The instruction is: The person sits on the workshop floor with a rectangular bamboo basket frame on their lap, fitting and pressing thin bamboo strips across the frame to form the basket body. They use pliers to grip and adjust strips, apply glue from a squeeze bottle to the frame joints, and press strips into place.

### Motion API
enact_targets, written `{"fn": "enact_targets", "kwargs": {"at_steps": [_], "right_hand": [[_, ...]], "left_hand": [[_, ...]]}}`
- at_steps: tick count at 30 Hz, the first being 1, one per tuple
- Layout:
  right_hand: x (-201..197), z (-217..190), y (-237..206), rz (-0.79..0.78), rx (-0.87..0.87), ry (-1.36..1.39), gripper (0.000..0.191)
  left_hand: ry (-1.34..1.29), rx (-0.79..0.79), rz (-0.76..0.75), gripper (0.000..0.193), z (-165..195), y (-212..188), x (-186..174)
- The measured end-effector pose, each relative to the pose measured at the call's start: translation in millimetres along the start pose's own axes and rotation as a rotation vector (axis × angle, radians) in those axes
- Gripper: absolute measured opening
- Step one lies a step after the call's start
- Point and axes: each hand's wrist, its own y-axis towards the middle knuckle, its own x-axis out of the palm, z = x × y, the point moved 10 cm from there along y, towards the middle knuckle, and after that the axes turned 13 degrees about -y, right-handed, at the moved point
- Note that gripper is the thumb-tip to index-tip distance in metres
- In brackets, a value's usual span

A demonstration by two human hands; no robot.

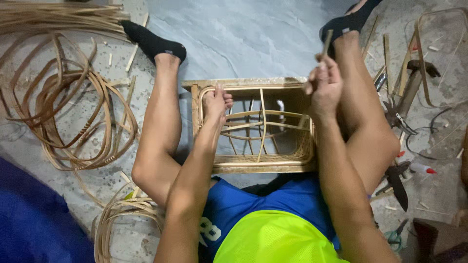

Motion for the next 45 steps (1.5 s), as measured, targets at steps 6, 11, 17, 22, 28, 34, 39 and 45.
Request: {"fn": "enact_targets", "kwargs": {"at_steps": [6, 11, 17, 22, 28, 34, 39, 45], "right_hand": [[64, 21, -30, -0.093, -0.053, 0.104, 0.050], [42, 6, -20, 0.003, -0.094, -0.113, 0.041], [14, -25, 17, -0.072, -0.301, -0.937, 0.026], [36, -24, 28, -0.190, -0.321, -1.089, 0.025], [28, -12, -18, -0.211, -0.159, -1.223, 0.026], [-43, -19, -46, 0.029, -0.273, -1.160, 0.023], [-40, -18, -35, 0.128, -0.486, -1.390, 0.040], [52, 44, -86, -0.201, -0.312, -1.180, 0.042]], "left_hand": [[0.120, -0.105, 0.076, 0.032, 5, -13, -10], [0.935, 0.021, -0.032, 0.026, 62, -70, 17], [1.270, 1.222, -0.563, 0.019, 129, -141, 141], [1.232, 0.397, -0.266, 0.025, 73, -74, 90], [1.162, 0.453, -0.265, 0.021, 31, -88, 71], [1.320, 1.119, -0.683, 0.017, 53, -101, 131], [1.374, 0.663, -0.738, 0.021, 27, -71, 132], [1.514, 1.090, -0.861, 0.048, 19, -104, 130]]}}
